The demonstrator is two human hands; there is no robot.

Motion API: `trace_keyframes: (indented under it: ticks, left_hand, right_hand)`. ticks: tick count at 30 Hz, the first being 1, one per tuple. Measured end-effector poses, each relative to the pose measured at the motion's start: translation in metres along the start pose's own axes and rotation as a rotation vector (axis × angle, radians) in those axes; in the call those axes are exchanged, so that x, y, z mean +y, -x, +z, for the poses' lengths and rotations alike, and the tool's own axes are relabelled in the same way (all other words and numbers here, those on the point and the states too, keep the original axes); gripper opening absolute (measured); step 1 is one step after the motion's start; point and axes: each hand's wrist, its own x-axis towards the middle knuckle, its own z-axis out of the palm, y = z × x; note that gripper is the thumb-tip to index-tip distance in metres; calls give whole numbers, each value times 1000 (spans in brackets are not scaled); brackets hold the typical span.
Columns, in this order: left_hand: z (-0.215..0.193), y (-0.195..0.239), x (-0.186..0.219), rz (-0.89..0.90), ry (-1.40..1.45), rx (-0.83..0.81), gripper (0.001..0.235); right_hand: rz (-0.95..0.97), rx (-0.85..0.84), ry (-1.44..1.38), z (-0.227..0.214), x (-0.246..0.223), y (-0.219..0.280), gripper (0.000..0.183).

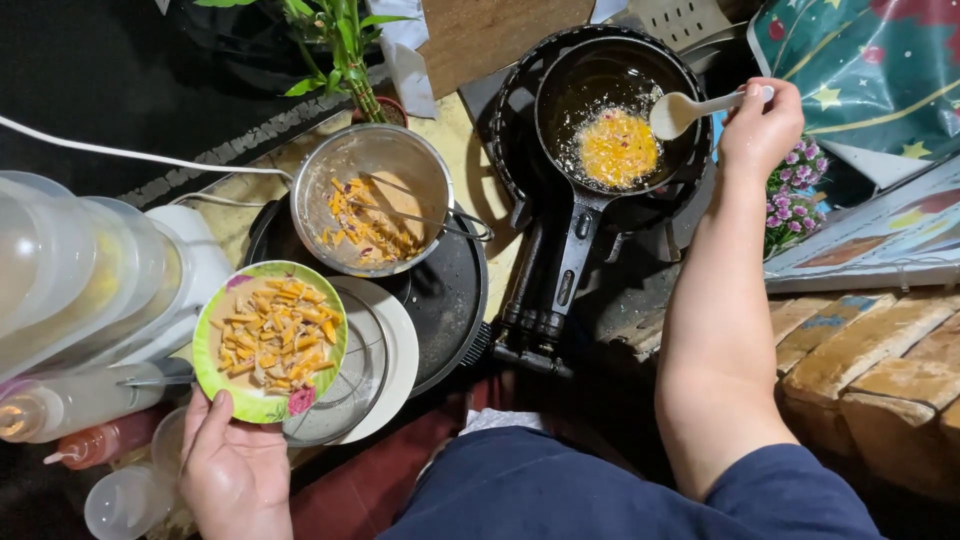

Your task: Frying battered food items in a pan of oil and arranging them on a plate.

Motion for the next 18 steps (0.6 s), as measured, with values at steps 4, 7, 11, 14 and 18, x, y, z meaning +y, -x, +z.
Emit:
trace_keyframes:
  ticks: [4,7,11,14,18]
  left_hand:
    - [5,2,2,-12,3,-18,56]
    - [10,4,3,-18,6,-8,57]
    - [13,4,2,-12,10,-47,55]
    - [15,2,1,-15,10,-60,53]
    - [17,2,0,-34,6,-56,51]
  right_hand:
    - [-226,105,-8,-9,-18,14,18]
    - [13,129,-404,-18,-55,42,6]
    - [238,17,-578,-27,-92,85,12]
    - [302,-57,-626,-25,-94,107,8]
    - [263,-157,-586,-28,-93,129,14]
